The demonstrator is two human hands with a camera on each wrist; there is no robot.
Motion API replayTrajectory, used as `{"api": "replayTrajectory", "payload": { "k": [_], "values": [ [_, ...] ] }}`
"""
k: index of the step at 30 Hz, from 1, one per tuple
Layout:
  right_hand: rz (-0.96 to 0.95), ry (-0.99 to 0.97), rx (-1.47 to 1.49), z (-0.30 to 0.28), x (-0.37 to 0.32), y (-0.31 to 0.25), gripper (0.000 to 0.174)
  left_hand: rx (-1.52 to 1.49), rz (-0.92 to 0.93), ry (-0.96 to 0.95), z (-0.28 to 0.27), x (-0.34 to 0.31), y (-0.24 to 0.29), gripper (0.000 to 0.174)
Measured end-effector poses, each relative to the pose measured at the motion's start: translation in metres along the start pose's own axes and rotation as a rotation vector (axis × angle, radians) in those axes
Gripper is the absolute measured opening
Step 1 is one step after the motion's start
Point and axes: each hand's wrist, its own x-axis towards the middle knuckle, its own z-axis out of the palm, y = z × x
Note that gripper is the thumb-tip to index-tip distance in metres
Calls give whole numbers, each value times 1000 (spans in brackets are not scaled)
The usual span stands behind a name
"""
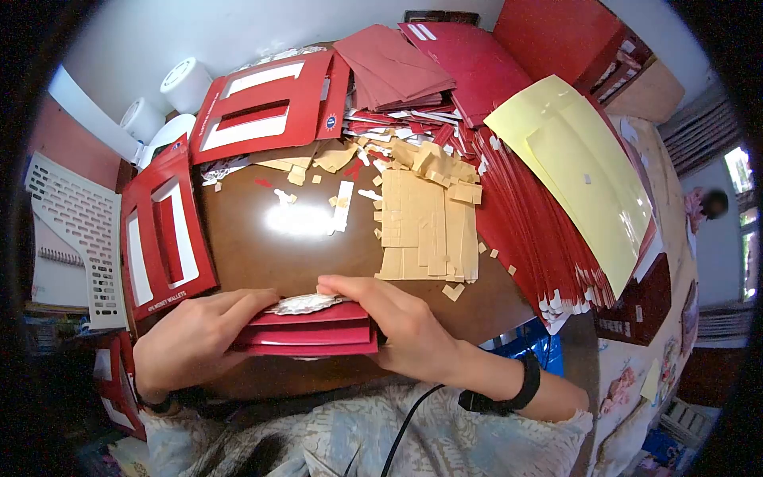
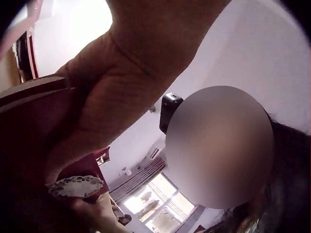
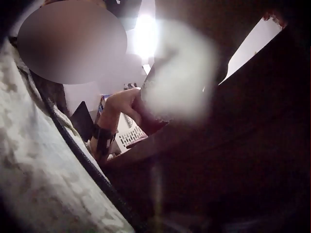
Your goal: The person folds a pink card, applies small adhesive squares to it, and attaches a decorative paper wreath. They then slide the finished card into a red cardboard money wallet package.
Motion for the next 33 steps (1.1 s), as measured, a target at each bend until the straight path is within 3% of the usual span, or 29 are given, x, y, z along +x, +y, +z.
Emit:
{"api": "replayTrajectory", "payload": {
  "k": [2, 9, 15, 23, 27, 33],
  "values": [
    [-45, -10, -18, -1, -2, 0, 69, 27, 22, 10, 1, -1, 2, 75],
    [-56, -7, -5, -1, -2, 3, 70, 5, -33, -12, 0, 0, 6, 80],
    [-52, 4, -6, 1, -3, 5, 73, 25, -15, 19, 3, 1, 2, 76],
    [8, 20, 48, 0, 2, 1, 64, 31, -4, 58, 7, 2, -2, 52],
    [44, 27, 53, -3, 9, 3, 53, -1, -21, 81, 1, 5, -4, 50],
    [154, 2, 61, -3, 17, 2, 53, -39, -21, 109, -1, 4, -12, 62]
  ]
}}
